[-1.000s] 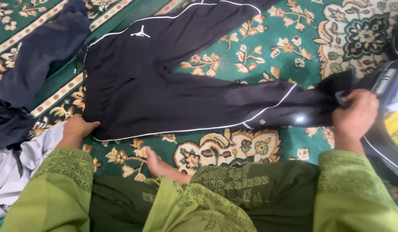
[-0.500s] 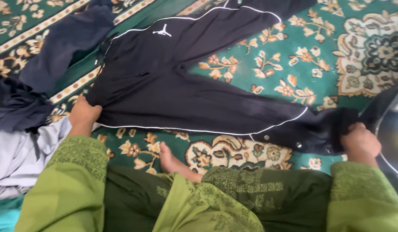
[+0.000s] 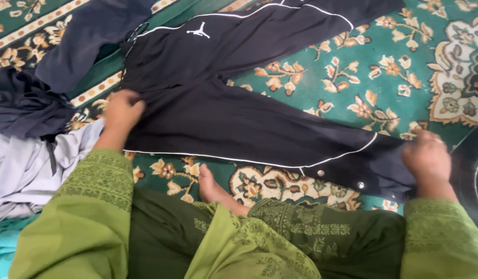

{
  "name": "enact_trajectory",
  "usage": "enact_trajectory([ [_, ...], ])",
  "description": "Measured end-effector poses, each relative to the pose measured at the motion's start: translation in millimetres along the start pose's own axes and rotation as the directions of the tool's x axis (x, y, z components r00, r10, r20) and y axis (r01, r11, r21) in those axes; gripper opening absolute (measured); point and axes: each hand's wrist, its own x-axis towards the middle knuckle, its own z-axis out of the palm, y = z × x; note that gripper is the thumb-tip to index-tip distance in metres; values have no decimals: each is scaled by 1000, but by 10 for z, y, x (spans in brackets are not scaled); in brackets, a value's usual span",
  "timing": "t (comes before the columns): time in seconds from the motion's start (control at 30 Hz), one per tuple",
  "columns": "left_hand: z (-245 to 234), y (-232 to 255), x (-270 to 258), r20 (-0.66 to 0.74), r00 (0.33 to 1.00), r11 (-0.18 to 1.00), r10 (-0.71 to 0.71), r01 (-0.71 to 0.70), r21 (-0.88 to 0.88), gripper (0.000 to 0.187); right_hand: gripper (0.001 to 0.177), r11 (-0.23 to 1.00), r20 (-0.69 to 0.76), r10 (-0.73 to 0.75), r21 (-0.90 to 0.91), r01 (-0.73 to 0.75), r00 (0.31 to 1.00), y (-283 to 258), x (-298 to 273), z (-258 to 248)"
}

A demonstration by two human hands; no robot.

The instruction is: The person sits on a patterned carpet and folds several garments, including a black track pant and a dark t-shirt, then places them into an open suitcase. The person handles the clothes one at a time, smoothing and folding them neatly before packing.

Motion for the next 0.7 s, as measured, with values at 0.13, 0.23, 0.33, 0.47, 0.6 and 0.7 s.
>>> enact_trajectory([
  [0.13,-398,1500,-171,402,862,603,310,148,-784,16,59,994,215,5,-111,19,977,-181,81,185],
  [0.23,-997,2470,-865,490,622,382,611,310,-870,13,52,970,336,156,-231,-79,929,-114,187,219],
  [0.33,-1612,3007,-1554,684,298,395,666,637,-662,15,39,957,259,231,-235,-171,938,59,192,201],
  [0.47,-1910,3150,-1913,586,210,376,783,590,-714,15,35,982,30,42,-188,-35,999,163,120,256],
  [0.6,-1933,2961,-1945,560,190,372,807,574,-730,15,43,989,-12,-68,-131,66,998,185,129,347],
  [0.7,-1910,3014,-2133,543,169,367,822,572,-734,15,40,989,7,-55,-140,55,998,212,136,401],
])
